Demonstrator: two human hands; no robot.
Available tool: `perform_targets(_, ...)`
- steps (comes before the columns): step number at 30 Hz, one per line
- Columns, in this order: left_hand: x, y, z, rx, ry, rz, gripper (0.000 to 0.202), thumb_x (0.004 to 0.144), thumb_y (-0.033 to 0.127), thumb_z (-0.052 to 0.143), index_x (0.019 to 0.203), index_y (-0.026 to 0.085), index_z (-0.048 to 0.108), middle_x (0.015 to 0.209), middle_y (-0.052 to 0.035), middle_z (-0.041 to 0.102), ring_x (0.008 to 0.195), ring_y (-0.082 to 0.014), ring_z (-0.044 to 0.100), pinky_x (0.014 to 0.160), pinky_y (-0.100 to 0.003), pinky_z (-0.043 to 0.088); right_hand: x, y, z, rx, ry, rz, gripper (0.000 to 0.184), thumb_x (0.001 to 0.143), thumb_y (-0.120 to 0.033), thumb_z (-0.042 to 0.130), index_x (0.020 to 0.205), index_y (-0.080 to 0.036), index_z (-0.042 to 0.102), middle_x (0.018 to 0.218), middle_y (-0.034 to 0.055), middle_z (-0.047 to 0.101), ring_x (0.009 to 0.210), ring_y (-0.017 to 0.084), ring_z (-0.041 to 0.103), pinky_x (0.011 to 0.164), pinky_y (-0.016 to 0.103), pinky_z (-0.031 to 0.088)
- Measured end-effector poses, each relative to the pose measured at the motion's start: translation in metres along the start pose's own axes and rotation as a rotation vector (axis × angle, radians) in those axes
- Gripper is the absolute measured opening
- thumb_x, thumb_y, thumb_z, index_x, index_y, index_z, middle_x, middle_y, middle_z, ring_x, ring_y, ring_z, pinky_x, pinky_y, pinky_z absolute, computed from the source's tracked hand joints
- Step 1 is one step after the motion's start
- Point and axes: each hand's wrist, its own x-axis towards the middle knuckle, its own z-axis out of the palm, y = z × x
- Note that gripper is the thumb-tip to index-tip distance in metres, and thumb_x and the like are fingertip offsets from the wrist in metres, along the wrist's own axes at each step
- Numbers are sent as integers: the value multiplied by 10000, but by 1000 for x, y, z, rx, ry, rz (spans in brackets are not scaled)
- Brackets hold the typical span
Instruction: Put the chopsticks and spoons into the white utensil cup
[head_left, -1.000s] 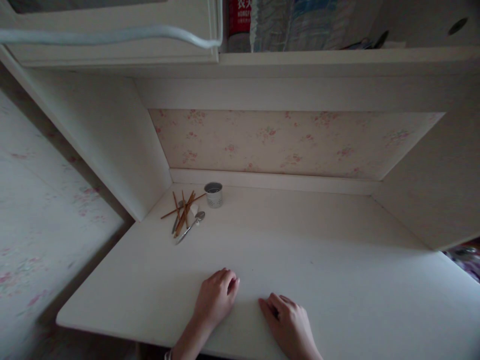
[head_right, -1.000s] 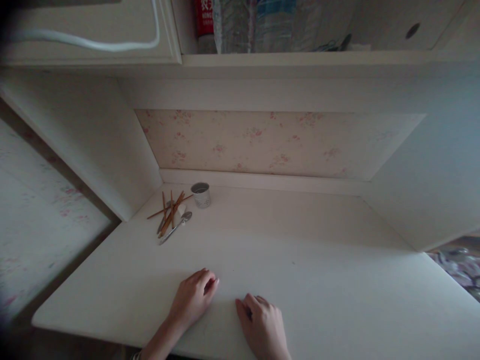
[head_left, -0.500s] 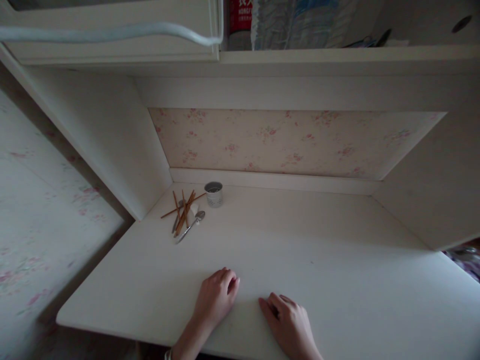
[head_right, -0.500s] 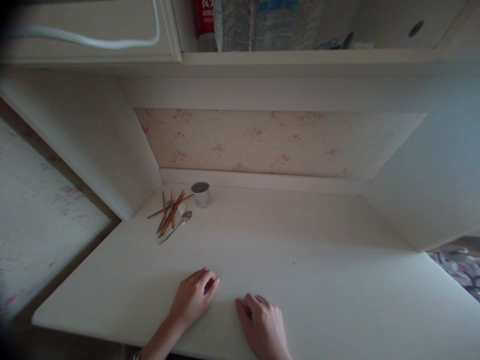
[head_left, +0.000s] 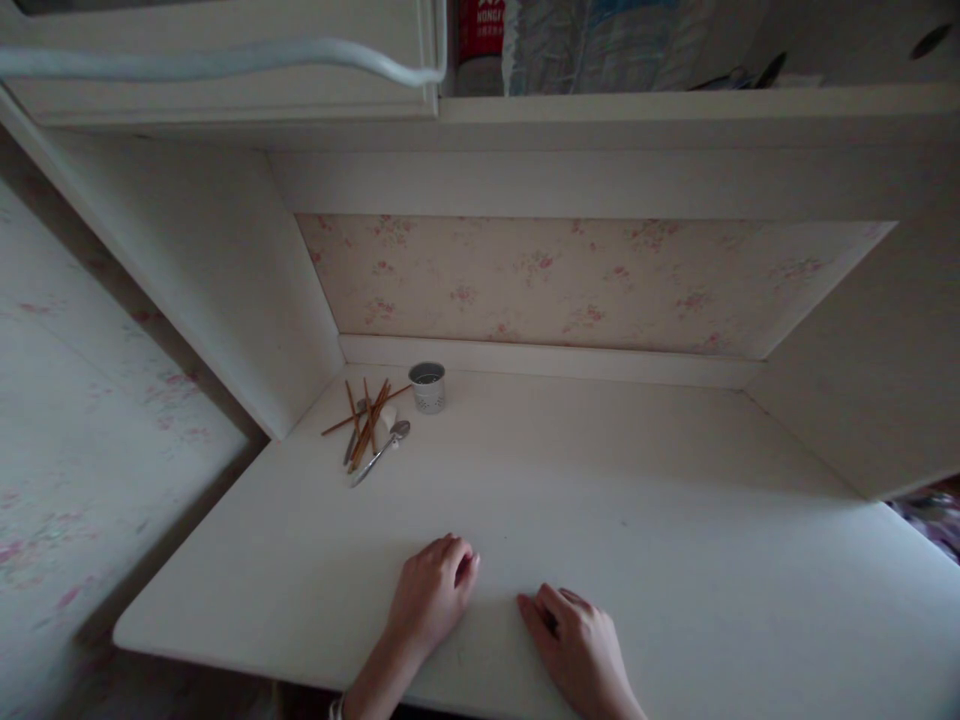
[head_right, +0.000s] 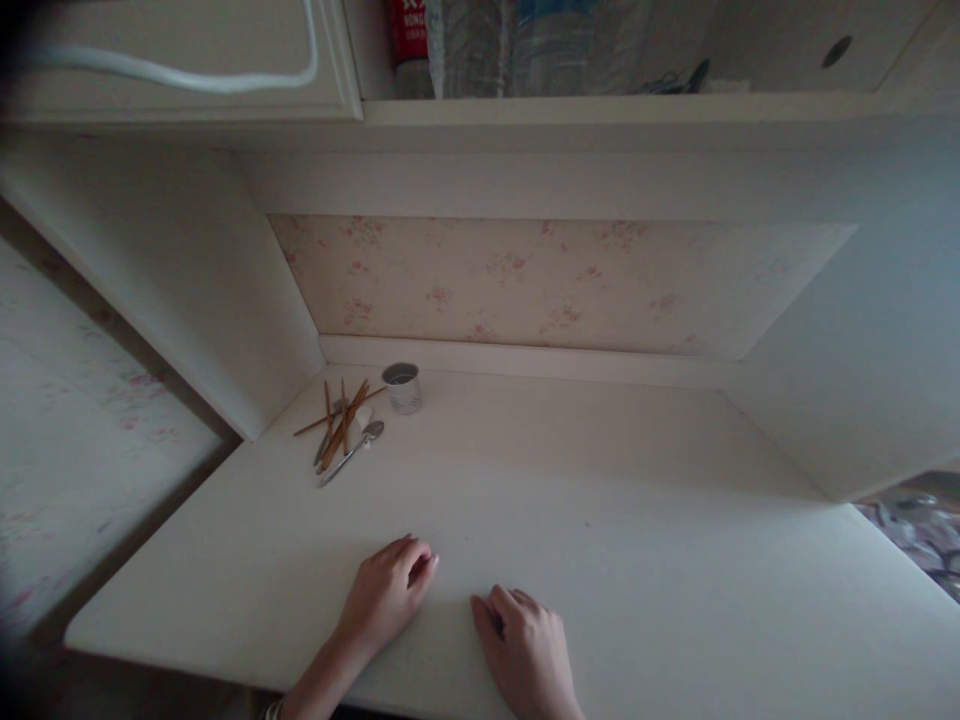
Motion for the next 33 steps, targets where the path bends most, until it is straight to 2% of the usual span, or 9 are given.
perform_targets(33, 1, 0, 0, -17, -23, -18, 145, 931, 204, 507, 799, 224, 563, 782, 7, 651, 722, -148, 626, 661, -263, 407, 0, 0, 1, 5, 16, -1, 392, 966, -401, 490, 618, -221, 521, 575, -36, 586, 513, 110, 544, 529, 229, 276)
